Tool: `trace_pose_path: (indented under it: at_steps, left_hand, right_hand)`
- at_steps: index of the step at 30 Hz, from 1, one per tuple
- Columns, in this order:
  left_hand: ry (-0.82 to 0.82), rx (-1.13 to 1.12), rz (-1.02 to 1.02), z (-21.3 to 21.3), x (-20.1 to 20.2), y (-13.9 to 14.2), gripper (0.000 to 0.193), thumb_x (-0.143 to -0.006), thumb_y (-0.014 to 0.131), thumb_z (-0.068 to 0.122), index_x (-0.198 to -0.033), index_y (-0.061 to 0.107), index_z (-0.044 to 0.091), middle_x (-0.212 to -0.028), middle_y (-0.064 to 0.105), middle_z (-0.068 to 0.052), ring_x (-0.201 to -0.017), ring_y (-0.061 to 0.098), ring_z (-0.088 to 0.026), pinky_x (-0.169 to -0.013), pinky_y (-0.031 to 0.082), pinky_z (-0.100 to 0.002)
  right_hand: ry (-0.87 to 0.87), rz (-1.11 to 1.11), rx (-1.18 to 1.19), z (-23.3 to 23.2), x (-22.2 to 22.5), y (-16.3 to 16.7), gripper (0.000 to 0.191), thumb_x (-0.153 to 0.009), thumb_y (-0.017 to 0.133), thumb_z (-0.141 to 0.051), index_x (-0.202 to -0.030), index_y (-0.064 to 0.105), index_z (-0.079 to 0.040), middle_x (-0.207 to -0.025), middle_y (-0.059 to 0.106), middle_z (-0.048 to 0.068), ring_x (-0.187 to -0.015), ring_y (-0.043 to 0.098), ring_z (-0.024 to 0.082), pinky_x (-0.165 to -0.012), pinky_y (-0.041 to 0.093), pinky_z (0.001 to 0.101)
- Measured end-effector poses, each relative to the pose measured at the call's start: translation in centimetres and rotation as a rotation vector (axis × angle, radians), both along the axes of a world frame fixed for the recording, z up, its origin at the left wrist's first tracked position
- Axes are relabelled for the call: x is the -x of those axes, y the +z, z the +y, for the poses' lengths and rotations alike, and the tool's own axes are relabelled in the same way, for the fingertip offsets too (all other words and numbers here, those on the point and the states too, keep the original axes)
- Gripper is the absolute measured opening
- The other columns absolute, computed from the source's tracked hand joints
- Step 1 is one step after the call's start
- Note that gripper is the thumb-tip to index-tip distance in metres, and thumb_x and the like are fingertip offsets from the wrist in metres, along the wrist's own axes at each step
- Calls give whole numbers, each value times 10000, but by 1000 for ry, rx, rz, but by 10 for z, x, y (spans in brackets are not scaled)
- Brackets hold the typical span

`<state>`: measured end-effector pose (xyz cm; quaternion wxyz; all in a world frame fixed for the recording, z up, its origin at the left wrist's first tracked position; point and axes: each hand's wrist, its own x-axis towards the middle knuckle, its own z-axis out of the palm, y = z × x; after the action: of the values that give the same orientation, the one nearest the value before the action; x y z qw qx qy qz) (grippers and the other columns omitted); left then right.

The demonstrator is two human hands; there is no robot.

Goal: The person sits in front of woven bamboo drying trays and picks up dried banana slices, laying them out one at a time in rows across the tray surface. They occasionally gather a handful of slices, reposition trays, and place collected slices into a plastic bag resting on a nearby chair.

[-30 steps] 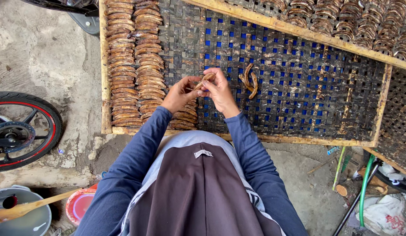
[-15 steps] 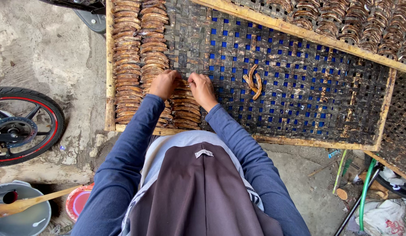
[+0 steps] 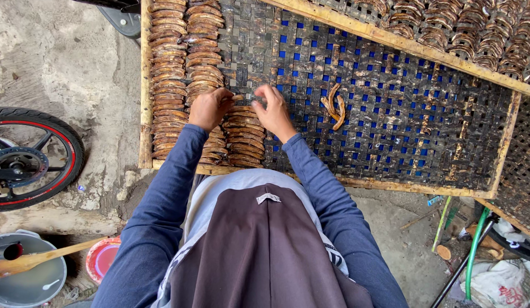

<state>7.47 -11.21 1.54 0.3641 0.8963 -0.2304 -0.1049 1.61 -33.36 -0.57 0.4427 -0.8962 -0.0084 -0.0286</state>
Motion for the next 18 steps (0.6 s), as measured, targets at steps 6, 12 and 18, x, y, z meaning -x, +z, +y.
trace_pose_path:
  at_steps: [6,12,18]
  left_hand:
    - [-2,96,52,-32,-21,-1,271,-896,792,192,-1125,715,68,-952,749,-105,-771,729,-245,-682,593,-382]
    - [-3,39,27,-38,-26,-37,68,-947,728,87,-1004,736,53,-991,732,-122,-775,728,-241,-729,629,-353]
    - [106,25,-98,-53,-37,-40,76,-978,683,31,-1036,731,23,-1009,698,-147,-790,701,-283,-741,611,-390]
  right_hand:
    - [-10,129,-250,-1,-33,17,107,-966,674,-55,-1045,602,-53,-1065,685,67,-978,703,180,-817,623,335]
    - [16,120,53,-10,-36,-6,30,-967,675,-52,-990,658,-59,-1009,688,87,-893,702,195,-800,631,332]
    - [82,-20,88,-15,-51,-14,78,-939,674,-23,-1016,677,-27,-1045,699,116,-897,720,236,-807,632,353]
